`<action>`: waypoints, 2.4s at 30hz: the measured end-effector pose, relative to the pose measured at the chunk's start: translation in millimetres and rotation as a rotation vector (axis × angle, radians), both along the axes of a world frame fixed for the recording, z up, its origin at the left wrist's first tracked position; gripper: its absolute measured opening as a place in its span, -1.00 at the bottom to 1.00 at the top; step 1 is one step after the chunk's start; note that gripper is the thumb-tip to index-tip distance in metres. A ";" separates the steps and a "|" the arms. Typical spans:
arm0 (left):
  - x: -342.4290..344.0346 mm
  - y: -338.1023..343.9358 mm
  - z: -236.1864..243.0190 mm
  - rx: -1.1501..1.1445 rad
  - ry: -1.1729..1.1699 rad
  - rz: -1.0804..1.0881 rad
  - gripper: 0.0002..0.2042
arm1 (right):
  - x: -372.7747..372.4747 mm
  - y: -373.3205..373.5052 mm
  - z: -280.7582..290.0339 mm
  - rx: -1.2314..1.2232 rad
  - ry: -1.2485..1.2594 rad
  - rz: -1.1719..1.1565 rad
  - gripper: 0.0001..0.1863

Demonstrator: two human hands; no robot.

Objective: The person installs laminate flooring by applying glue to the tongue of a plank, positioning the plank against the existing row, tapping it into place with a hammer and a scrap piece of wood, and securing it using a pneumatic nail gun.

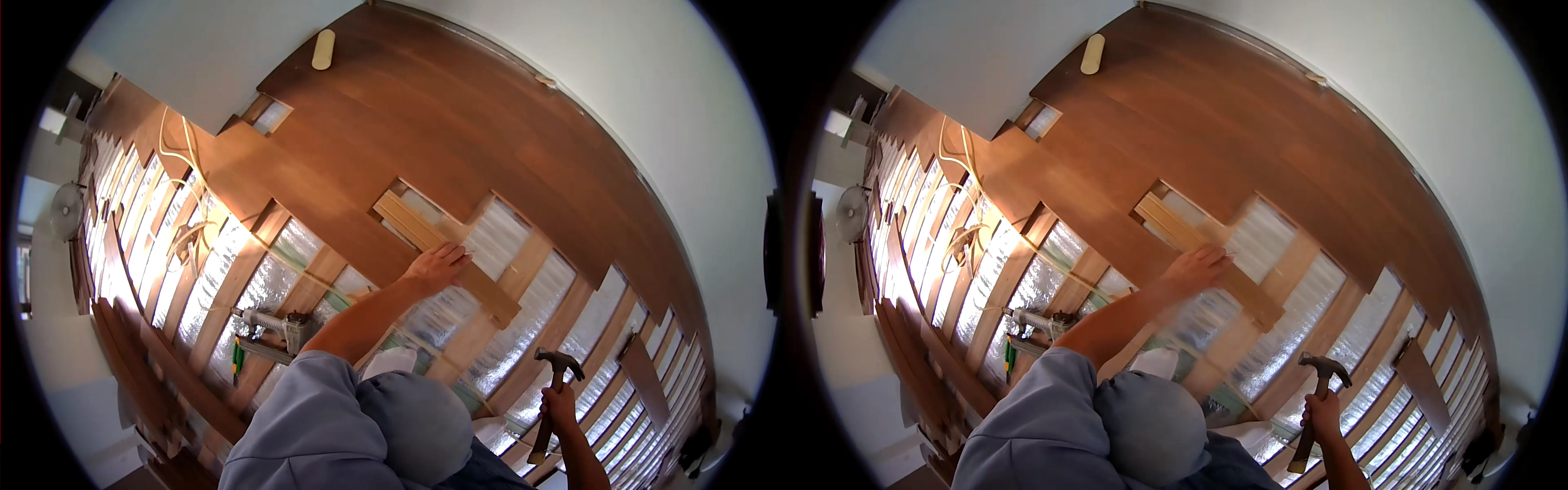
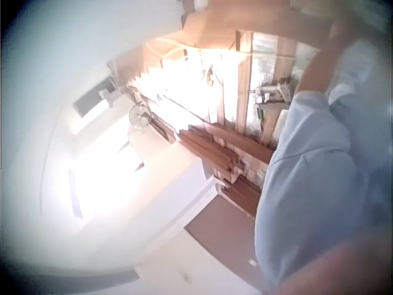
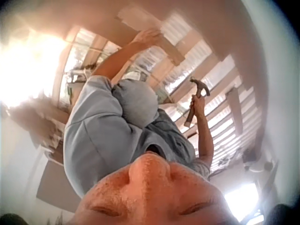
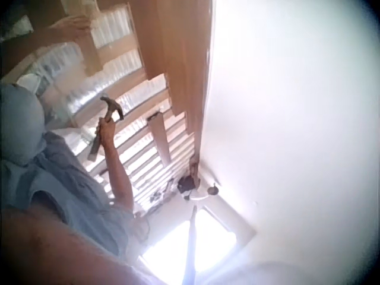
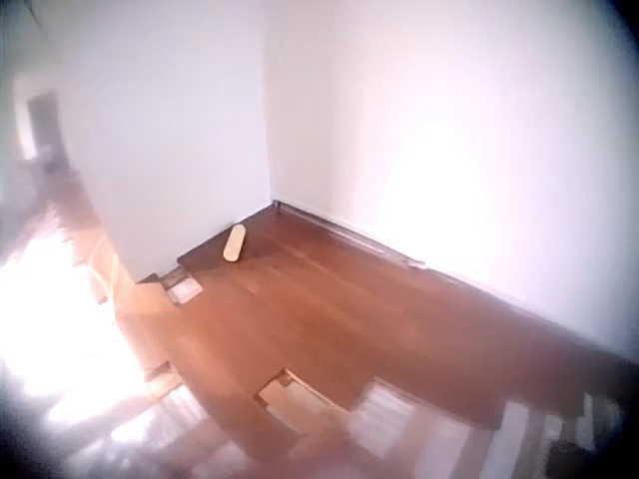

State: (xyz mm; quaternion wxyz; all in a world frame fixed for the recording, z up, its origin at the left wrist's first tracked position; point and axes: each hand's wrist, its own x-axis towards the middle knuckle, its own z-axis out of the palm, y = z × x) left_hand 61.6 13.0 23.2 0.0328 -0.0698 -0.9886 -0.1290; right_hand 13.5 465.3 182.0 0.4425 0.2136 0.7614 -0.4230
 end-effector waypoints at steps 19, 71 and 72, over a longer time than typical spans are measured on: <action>-15.9 -52.0 -8.5 0.030 -0.098 -0.188 -0.41 | 8.5 -15.2 -84.7 0.045 0.271 -0.571 -0.81; -15.0 -65.6 -6.0 0.176 0.041 -0.171 -0.54 | -4.6 -93.4 -83.0 0.052 0.197 -0.297 -0.86; -12.8 -68.4 -1.4 0.188 0.038 -0.140 -0.57 | -4.9 -93.2 -87.4 -0.007 0.223 -0.473 -0.86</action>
